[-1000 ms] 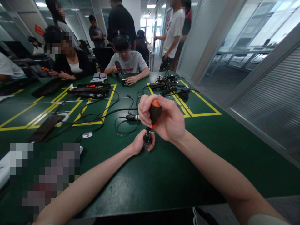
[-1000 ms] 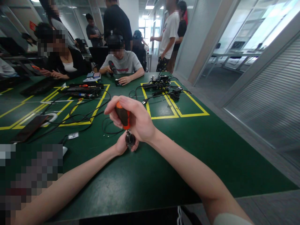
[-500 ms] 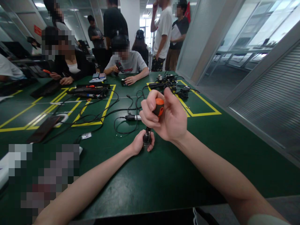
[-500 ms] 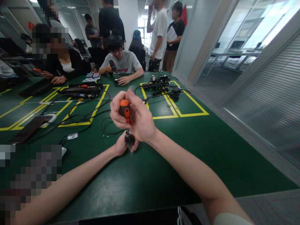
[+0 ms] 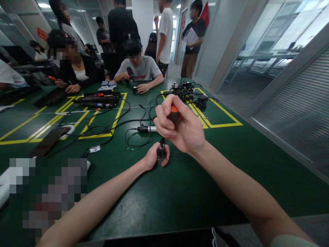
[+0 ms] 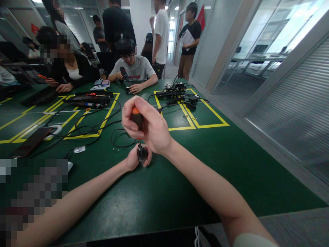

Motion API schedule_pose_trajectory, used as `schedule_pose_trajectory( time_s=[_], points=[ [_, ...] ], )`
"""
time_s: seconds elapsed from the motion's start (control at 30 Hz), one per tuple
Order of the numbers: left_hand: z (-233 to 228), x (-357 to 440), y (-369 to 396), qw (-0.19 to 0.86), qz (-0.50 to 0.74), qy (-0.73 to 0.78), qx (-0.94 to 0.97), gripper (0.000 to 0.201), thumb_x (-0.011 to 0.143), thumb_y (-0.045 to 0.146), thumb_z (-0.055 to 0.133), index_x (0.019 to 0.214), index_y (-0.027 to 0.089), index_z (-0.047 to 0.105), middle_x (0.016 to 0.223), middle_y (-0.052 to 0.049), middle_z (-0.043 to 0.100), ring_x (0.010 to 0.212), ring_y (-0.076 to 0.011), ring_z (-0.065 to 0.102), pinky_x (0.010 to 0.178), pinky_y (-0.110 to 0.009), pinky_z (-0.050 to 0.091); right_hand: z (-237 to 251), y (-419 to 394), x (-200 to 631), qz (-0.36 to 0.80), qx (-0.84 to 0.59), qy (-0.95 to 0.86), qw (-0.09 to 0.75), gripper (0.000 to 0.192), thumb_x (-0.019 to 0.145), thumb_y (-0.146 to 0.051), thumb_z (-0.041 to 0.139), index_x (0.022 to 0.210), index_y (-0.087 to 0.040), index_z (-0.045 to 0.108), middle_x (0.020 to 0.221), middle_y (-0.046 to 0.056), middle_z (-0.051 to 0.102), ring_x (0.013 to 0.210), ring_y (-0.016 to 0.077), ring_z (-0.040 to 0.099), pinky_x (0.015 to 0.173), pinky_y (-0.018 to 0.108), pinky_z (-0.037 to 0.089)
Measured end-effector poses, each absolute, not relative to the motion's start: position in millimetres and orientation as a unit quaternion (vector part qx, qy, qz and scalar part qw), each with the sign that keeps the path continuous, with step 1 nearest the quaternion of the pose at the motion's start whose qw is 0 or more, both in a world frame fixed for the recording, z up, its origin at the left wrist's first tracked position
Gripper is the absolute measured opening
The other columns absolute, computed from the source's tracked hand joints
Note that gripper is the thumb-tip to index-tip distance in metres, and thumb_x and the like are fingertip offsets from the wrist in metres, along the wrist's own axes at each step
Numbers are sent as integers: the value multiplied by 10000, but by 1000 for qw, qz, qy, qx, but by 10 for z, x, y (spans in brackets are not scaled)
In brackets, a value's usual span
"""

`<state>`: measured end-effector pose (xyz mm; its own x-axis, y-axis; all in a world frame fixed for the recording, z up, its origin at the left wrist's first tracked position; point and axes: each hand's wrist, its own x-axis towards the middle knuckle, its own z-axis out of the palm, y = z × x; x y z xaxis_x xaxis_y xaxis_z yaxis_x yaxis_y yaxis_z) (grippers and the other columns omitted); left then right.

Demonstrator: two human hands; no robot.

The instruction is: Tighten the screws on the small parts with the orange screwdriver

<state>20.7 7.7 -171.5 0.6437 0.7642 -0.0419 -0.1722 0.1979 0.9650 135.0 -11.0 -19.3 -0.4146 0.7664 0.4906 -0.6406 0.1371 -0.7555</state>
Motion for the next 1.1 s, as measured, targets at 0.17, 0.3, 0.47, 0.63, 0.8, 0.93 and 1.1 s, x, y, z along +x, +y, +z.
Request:
schedule_pose_trajectory(
  time_s=[0.17, 0.3, 0.47, 0.63, 0.8, 0.93, 1.1],
  points=[
    [-1715, 212, 74, 724, 319, 277, 545, 643, 965, 640, 294, 608, 180, 567, 414, -15, 494, 372, -139, 441, 433, -258, 319, -212, -135, 1363, 660, -67, -519, 538, 350, 1071, -476, 494, 820, -246, 414, 534, -113, 327, 391, 67, 221, 365, 153, 212],
    [-1711, 213, 76, 723, 321, 276, 545, 641, 957, 652, 295, 612, 182, 563, 419, -16, 498, 372, -136, 437, 436, -258, 317, -223, -120, 1348, 661, -40, -523, 537, 356, 1051, -466, 557, 814, -236, 425, 575, -99, 394, 411, 60, 281, 377, 156, 247],
    [-1715, 204, 79, 723, 320, 275, 547, 612, 971, 613, 294, 637, 177, 565, 425, -12, 499, 374, -135, 442, 453, -257, 343, -191, -122, 1334, 696, -42, -505, 508, 464, 1067, -561, 489, 755, -228, 403, 579, -85, 383, 419, 60, 287, 374, 162, 255],
    [-1734, 204, 82, 723, 318, 276, 547, 606, 976, 590, 289, 634, 174, 566, 426, -14, 501, 377, -136, 446, 464, -258, 359, -196, -143, 1356, 686, -16, -514, 514, 423, 1061, -536, 506, 791, -215, 456, 536, -108, 344, 408, 50, 195, 382, 141, 205],
    [-1718, 202, 77, 723, 318, 278, 546, 612, 950, 629, 316, 621, 178, 568, 422, -14, 502, 379, -138, 446, 453, -260, 335, -222, -121, 1348, 655, -12, -536, 532, 367, 1056, -460, 546, 789, -218, 479, 578, -86, 417, 416, 64, 270, 370, 157, 244],
    [-1710, 203, 77, 722, 320, 277, 547, 601, 944, 620, 327, 624, 176, 574, 424, -17, 507, 378, -138, 445, 455, -261, 338, -194, -127, 1330, 642, -30, -551, 532, 494, 1036, -566, 552, 704, -211, 464, 614, -53, 446, 446, 73, 321, 364, 180, 249],
    [-1734, 207, 88, 723, 321, 273, 548, 616, 975, 588, 297, 611, 173, 570, 420, -22, 501, 381, -139, 449, 444, -254, 334, -200, -141, 1328, 644, -36, -540, 540, 419, 1060, -536, 514, 779, -226, 495, 521, -94, 341, 421, 83, 213, 376, 174, 214]
  ],
)
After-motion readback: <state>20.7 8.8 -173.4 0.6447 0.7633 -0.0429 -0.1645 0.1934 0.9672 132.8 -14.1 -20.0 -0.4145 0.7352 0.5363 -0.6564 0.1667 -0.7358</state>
